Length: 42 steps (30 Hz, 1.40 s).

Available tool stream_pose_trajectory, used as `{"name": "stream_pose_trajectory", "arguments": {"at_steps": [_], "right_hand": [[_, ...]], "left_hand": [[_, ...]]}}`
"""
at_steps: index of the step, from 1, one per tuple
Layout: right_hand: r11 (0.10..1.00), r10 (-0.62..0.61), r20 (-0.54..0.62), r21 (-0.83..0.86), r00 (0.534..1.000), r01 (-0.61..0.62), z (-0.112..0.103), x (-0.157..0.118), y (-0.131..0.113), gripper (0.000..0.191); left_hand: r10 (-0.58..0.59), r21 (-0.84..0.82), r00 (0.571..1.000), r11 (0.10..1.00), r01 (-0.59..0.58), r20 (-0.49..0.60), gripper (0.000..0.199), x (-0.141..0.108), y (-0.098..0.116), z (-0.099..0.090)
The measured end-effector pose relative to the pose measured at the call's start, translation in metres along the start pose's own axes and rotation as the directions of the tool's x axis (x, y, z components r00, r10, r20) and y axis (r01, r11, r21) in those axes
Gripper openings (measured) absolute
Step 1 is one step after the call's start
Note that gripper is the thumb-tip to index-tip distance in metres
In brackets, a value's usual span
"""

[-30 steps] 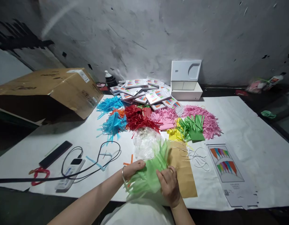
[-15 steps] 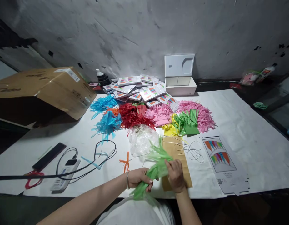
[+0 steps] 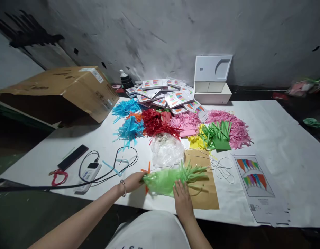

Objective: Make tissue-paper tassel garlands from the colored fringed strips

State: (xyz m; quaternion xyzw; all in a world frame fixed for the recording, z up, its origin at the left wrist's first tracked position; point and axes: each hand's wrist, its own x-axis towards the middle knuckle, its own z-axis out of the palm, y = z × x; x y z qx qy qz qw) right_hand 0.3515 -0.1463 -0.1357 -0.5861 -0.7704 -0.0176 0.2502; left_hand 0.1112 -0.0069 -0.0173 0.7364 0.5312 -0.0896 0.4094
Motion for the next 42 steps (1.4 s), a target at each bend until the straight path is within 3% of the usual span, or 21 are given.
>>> {"name": "stream_pose_trajectory", "arguments": {"at_steps": [2,4,6,9,11,13,15,16,17,18,19,21,22,24,25,28,33,36,39,40,42], "right_hand": [[1.000,0.012,0.057,0.002,0.998,-0.012,0.015,0.000,-0.011,0.038],[1.000,0.023,0.105,0.005,0.994,-0.024,0.018,0.002,-0.020,0.037],[1.000,0.015,0.151,0.014,0.988,-0.018,0.014,0.005,-0.025,0.037],[0.995,0.099,0.192,-0.008,0.976,-0.099,0.002,0.006,-0.021,0.037],[0.965,0.262,0.158,-0.050,0.952,-0.257,-0.007,0.003,-0.008,0.035],[0.883,0.468,0.062,-0.066,0.881,-0.465,-0.019,-0.002,0.011,0.035],[0.767,0.634,-0.102,-0.042,0.767,-0.640,-0.031,-0.003,0.027,0.038],[0.733,0.666,-0.188,-0.016,0.722,-0.680,-0.036,-0.001,0.031,0.038],[0.739,0.655,-0.249,0.015,0.714,-0.673,-0.039,0.003,0.031,0.036],[0.785,0.605,-0.270,0.046,0.749,-0.617,-0.040,0.010,0.027,0.033],[0.853,0.518,-0.245,0.082,0.819,-0.515,-0.039,0.019,0.018,0.031],[0.951,0.255,-0.059,0.195,0.965,-0.239,-0.029,0.041,-0.009,0.034],[0.960,0.127,0.057,0.245,0.990,-0.137,-0.021,0.052,-0.024,0.037],[0.957,-0.004,0.259,0.282,0.966,-0.071,-0.003,0.070,-0.050,0.042],[0.960,-0.003,0.328,0.266,0.945,-0.089,0.005,0.075,-0.058,0.045],[0.971,0.146,0.424,0.113,0.894,-0.212,0.017,0.073,-0.055,0.054],[0.878,0.474,0.299,-0.224,0.828,-0.422,0.007,0.026,-0.001,0.054],[0.809,0.568,0.126,-0.267,0.813,-0.524,-0.008,-0.002,0.028,0.052],[0.831,0.522,-0.080,-0.178,0.849,-0.528,-0.024,-0.007,0.035,0.046],[0.886,0.438,-0.087,-0.130,0.895,-0.446,-0.028,-0.004,0.031,0.041],[0.987,0.160,0.025,-0.003,0.987,-0.160,-0.031,0.011,0.015,0.034]], "left_hand": [[0.053,0.136,0.987,0.990,-0.032,-0.153,0.049,-0.008,-0.007,0.010],[0.254,0.320,0.938,0.932,-0.171,-0.237,0.059,-0.010,-0.006,0.032],[0.467,0.401,0.872,0.834,-0.379,-0.148,0.059,-0.005,-0.003,0.060],[0.530,0.372,0.837,0.810,-0.453,-0.135,0.050,0.006,-0.004,0.094],[0.519,0.351,0.834,0.828,-0.437,-0.186,0.046,0.010,-0.010,0.104],[0.522,0.342,0.825,0.832,-0.436,-0.217,0.046,0.012,-0.016,0.107],[0.522,0.343,0.820,0.833,-0.433,-0.233,0.046,0.011,-0.019,0.108],[0.521,0.345,0.819,0.834,-0.430,-0.240,0.046,0.010,-0.019,0.108],[0.519,0.347,0.818,0.836,-0.425,-0.248,0.046,0.010,-0.019,0.109],[0.516,0.349,0.817,0.838,-0.419,-0.258,0.045,0.010,-0.018,0.111],[0.514,0.352,0.815,0.840,-0.413,-0.268,0.045,0.010,-0.017,0.112],[0.514,0.362,0.808,0.840,-0.405,-0.287,0.044,0.011,-0.016,0.117],[0.516,0.370,0.804,0.838,-0.401,-0.296,0.044,0.012,-0.017,0.119],[0.518,0.388,0.798,0.834,-0.391,-0.309,0.048,0.014,-0.018,0.123],[0.519,0.394,0.797,0.833,-0.389,-0.310,0.051,0.014,-0.019,0.124],[0.525,0.397,0.802,0.826,-0.399,-0.285,0.054,0.013,-0.020,0.123],[0.514,0.383,0.806,0.836,-0.393,-0.294,0.047,0.008,-0.018,0.117],[0.516,0.358,0.812,0.838,-0.412,-0.273,0.047,0.008,-0.018,0.114],[0.521,0.327,0.812,0.840,-0.434,-0.262,0.046,0.009,-0.019,0.112],[0.522,0.318,0.812,0.841,-0.438,-0.261,0.045,0.010,-0.020,0.112],[0.520,0.306,0.814,0.843,-0.442,-0.258,0.043,0.011,-0.020,0.110]]}}
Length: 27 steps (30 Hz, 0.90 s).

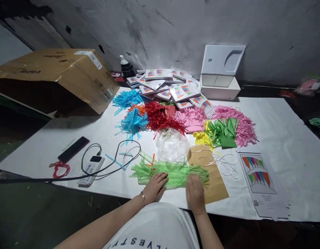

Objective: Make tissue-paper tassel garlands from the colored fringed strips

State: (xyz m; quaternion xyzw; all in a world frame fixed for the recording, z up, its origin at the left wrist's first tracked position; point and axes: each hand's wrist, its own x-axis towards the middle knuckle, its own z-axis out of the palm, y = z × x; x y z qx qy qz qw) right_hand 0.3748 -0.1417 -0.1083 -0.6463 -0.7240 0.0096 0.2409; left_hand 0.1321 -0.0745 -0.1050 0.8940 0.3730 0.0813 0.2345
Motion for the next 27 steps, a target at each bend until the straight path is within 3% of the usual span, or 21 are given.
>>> {"name": "stream_pose_trajectory", "arguments": {"at_steps": [2,4,8,12,16,21,27], "right_hand": [[0.961,-0.257,0.149,0.146,0.955,0.236,0.002,0.014,-0.021,0.029],[0.940,-0.310,0.225,0.218,0.924,0.263,0.007,0.026,-0.036,0.023],[0.970,-0.194,0.257,0.194,0.947,0.147,0.013,0.030,-0.038,0.019],[0.989,-0.100,0.279,0.137,0.955,0.064,0.014,0.032,-0.027,0.020],[0.998,0.023,0.298,0.049,0.954,-0.039,0.025,0.054,-0.024,0.024],[0.992,0.123,0.306,-0.040,0.944,-0.116,0.043,0.083,-0.021,0.027],[0.989,0.144,0.253,-0.075,0.957,-0.129,0.040,0.089,-0.025,0.022]], "left_hand": [[0.003,-0.010,1.000,1.000,-0.003,0.008,0.039,0.001,-0.001,-0.001],[0.005,-0.028,1.000,1.000,-0.004,0.018,0.035,0.002,-0.002,-0.004],[-0.043,-0.138,0.998,0.989,0.048,0.040,0.029,0.007,-0.003,-0.011],[-0.220,-0.268,0.974,0.937,0.225,0.051,0.023,0.020,-0.003,-0.018],[-0.381,-0.261,0.923,0.886,0.383,0.059,0.024,0.037,-0.009,-0.022],[-0.558,-0.196,0.826,0.805,0.561,0.073,0.022,0.054,-0.020,-0.025],[-0.631,-0.141,0.770,0.757,0.638,0.098,0.018,0.060,-0.030,-0.026]]}}
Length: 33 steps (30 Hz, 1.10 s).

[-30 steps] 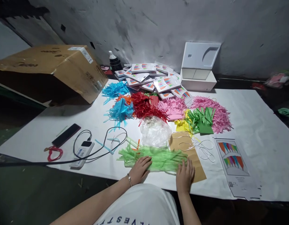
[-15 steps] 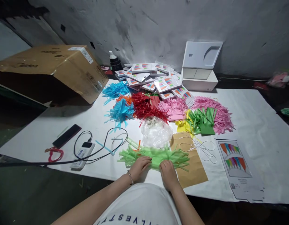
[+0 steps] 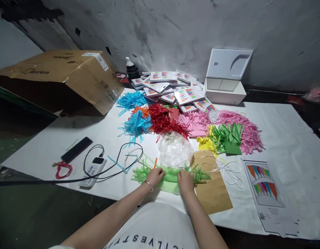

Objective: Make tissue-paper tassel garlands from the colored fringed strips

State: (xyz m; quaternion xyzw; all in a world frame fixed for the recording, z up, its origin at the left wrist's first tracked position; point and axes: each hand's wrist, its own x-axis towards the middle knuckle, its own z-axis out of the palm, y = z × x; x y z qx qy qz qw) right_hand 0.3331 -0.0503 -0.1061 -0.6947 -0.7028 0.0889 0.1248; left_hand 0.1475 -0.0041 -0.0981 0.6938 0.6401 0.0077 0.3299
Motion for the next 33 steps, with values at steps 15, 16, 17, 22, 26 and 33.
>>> {"name": "stream_pose_trajectory", "arguments": {"at_steps": [15,16,17,22,26,33], "right_hand": [[0.918,-0.379,-0.053,0.106,0.924,0.383,0.014,-0.024,-0.009,0.019],[0.924,-0.364,-0.059,0.108,0.930,0.368,0.013,-0.024,-0.010,0.018],[0.929,-0.347,-0.063,0.110,0.936,0.352,0.012,-0.024,-0.010,0.017],[0.941,-0.315,-0.064,0.107,0.947,0.320,0.004,-0.027,-0.014,0.017],[0.939,-0.331,-0.052,0.078,0.942,0.334,0.007,-0.029,-0.014,0.020],[0.937,-0.345,-0.047,0.039,0.937,0.347,0.011,-0.035,-0.005,0.021]], "left_hand": [[0.211,0.095,0.973,0.975,-0.202,-0.098,0.024,-0.005,0.002,-0.026],[0.307,0.124,0.945,0.948,-0.293,-0.114,0.028,-0.011,0.003,-0.026],[0.411,0.160,0.904,0.906,-0.391,-0.119,0.030,-0.017,0.003,-0.024],[0.610,0.302,0.788,0.770,-0.562,-0.090,0.020,-0.028,-0.001,-0.002],[0.626,0.317,0.775,0.754,-0.575,-0.083,0.023,-0.025,-0.006,0.007],[0.611,0.307,0.788,0.767,-0.564,-0.079,0.021,-0.028,-0.021,0.005]]}}
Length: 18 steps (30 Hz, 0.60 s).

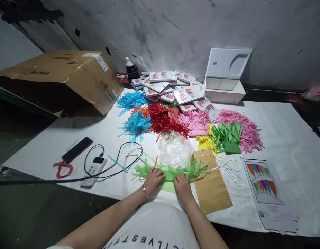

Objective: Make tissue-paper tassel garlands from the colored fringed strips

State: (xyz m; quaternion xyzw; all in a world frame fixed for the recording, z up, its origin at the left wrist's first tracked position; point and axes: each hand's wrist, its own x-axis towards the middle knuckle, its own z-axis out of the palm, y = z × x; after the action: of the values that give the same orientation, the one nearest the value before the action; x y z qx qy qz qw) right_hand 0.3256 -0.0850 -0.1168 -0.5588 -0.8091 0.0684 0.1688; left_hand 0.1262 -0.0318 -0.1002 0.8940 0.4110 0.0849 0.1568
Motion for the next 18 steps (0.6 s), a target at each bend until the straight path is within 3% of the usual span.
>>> {"name": "stream_pose_trajectory", "arguments": {"at_steps": [5,9,12,18], "right_hand": [[1.000,-0.003,-0.005,-0.001,1.000,0.003,0.003,-0.002,0.007,0.020],[1.000,-0.007,0.010,0.011,1.000,0.007,0.005,-0.004,0.009,0.020],[1.000,0.020,0.033,0.016,0.999,-0.021,0.002,-0.002,0.008,0.018],[0.981,0.191,0.082,-0.029,0.978,-0.190,-0.005,0.019,0.010,0.017]], "left_hand": [[0.031,-0.040,1.000,0.999,-0.031,0.002,0.019,-0.005,-0.008,0.000],[-0.015,-0.061,1.000,0.998,0.014,-0.004,0.018,-0.006,-0.009,-0.004],[-0.074,-0.079,0.997,0.994,0.075,0.027,0.018,-0.006,-0.007,-0.008],[-0.258,-0.009,0.964,0.966,0.259,0.058,0.023,0.005,-0.001,-0.010]]}}
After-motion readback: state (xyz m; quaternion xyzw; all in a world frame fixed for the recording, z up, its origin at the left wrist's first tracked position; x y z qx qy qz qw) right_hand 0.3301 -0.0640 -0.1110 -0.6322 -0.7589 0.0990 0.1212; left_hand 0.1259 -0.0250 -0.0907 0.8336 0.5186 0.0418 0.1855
